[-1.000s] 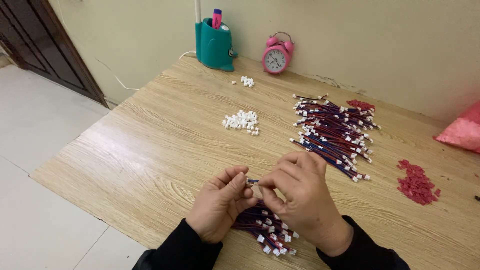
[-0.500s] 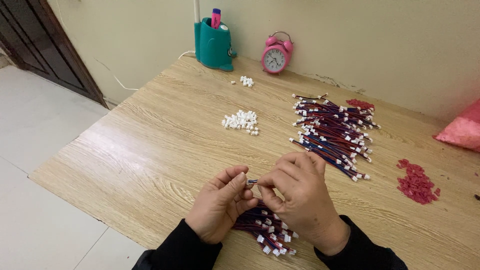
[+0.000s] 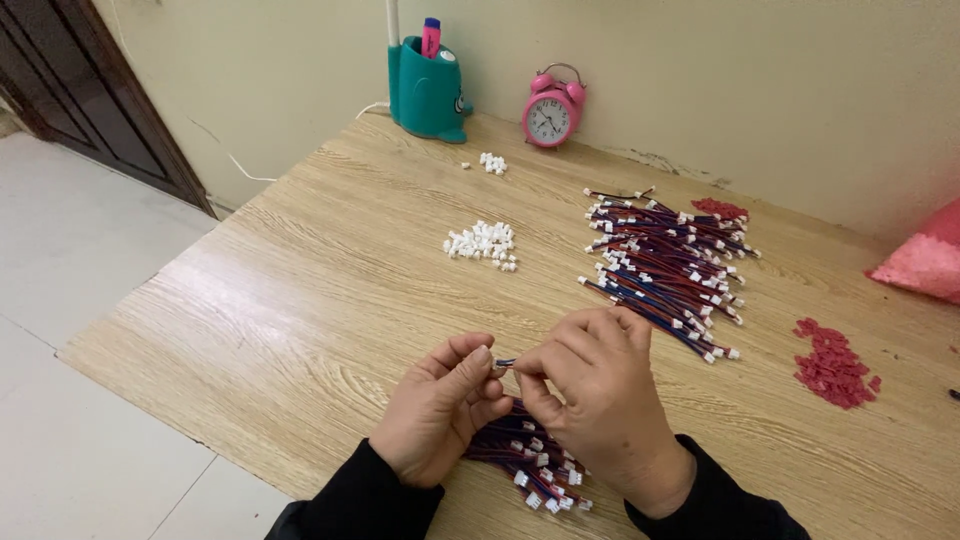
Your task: Assembling electronic wire harnesses by attaching plastic connectors to wire bundles
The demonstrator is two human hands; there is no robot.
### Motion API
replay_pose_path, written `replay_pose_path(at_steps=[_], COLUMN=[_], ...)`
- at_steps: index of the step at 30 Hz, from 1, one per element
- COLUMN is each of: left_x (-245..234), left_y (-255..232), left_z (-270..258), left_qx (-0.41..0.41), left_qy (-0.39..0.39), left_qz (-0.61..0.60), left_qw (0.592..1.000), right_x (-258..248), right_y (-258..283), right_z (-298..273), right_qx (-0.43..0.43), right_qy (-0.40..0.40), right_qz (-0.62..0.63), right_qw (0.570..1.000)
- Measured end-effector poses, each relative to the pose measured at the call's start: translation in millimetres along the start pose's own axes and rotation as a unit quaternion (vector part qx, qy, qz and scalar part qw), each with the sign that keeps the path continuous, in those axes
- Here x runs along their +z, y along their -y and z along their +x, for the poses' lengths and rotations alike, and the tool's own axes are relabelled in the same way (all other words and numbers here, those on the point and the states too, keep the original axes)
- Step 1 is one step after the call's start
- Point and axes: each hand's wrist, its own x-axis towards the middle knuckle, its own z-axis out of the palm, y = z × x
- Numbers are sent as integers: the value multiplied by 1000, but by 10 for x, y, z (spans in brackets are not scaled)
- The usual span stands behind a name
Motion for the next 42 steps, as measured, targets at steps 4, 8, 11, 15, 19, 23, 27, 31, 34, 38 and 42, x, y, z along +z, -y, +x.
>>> replay_pose_path(at_steps=[4, 8, 11, 15, 19, 23, 27, 31, 34, 38, 42], left_x=[-51, -34, -25, -37, -42, -5, -2, 167, 156, 115, 8], left_y=[34, 39, 39, 72, 75, 77, 48, -91, -280, -577, -576], left_z=[32, 18, 18, 25, 23, 11, 13, -82, -96, -69, 64], left_qx=[8, 30, 52, 62, 58, 45, 38, 50, 123, 174, 173], left_qy=[14, 7, 11, 16, 27, 5, 3, -44, -40, -60, -72], left_qz=[-5, 26, 47, 55, 53, 42, 43, 82, 127, 246, 266], left_qw=[1000, 999, 998, 996, 997, 998, 998, 994, 983, 951, 946], right_x=[29, 30, 34, 43, 81, 92, 121, 93, 233, 332, 541], right_y=[-20, -20, 5, 18, 12, 15, -24, -263, -742, -1136, -1208], right_z=[-21, -16, -3, -4, -31, -48, -72, -61, -218, -197, 63], right_qx=[-2, 3, -6, -12, -14, -2, 7, 25, 82, 292, 235], right_qy=[3, 13, 12, 7, 6, 10, 9, 8, 18, 204, 193], right_qz=[5, 6, 1, 7, -2, 0, 7, 10, -59, -89, -56], right_qw=[1000, 1000, 1000, 1000, 1000, 1000, 1000, 1000, 995, 930, 951])
